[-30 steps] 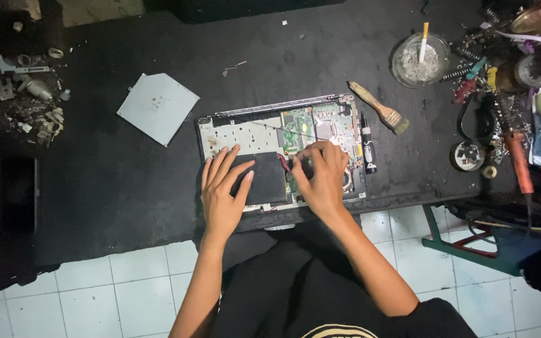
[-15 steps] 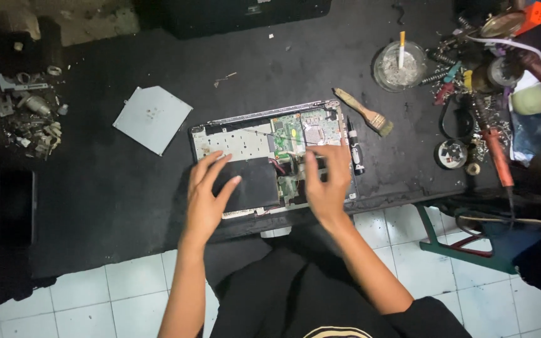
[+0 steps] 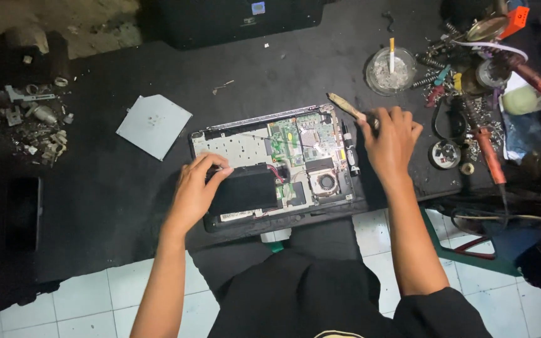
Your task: Unscrewing the back cover of a laptop, removing the cover, and cleaning the internal components with a brush.
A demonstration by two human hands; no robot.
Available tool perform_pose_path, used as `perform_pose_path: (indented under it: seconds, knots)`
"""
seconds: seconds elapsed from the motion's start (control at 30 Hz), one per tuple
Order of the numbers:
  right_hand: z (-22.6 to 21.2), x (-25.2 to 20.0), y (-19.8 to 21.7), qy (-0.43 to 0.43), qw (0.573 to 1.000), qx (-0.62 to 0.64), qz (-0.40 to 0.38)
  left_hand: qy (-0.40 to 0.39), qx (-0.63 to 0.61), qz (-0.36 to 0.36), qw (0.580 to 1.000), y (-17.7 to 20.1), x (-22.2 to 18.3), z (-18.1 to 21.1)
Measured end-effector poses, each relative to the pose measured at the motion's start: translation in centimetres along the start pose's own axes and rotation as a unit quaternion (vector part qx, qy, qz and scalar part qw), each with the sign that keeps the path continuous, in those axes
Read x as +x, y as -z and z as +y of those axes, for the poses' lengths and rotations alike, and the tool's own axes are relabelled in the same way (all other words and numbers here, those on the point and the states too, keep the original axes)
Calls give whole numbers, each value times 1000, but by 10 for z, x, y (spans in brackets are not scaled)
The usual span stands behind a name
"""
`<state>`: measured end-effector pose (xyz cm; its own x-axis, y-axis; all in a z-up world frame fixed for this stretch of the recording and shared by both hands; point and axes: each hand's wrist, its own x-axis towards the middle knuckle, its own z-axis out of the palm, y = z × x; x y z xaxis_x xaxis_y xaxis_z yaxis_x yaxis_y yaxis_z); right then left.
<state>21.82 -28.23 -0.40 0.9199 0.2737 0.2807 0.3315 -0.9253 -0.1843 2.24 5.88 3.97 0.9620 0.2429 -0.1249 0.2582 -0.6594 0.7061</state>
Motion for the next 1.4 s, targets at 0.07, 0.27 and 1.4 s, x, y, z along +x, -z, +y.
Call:
perform_pose_path:
  seconds: [0.07,0.27,1.4]
  knots:
    - [4,-1,-5,17,1000,-4,0,11,-33,-40,999,14,-3,16]
    - [9,-3,-10,54,998,14,20,61,-111,-107,986,34,0,37]
    - [-160,-60,69,345,802,477,-100,91,-449,76,886,-47,-62,49]
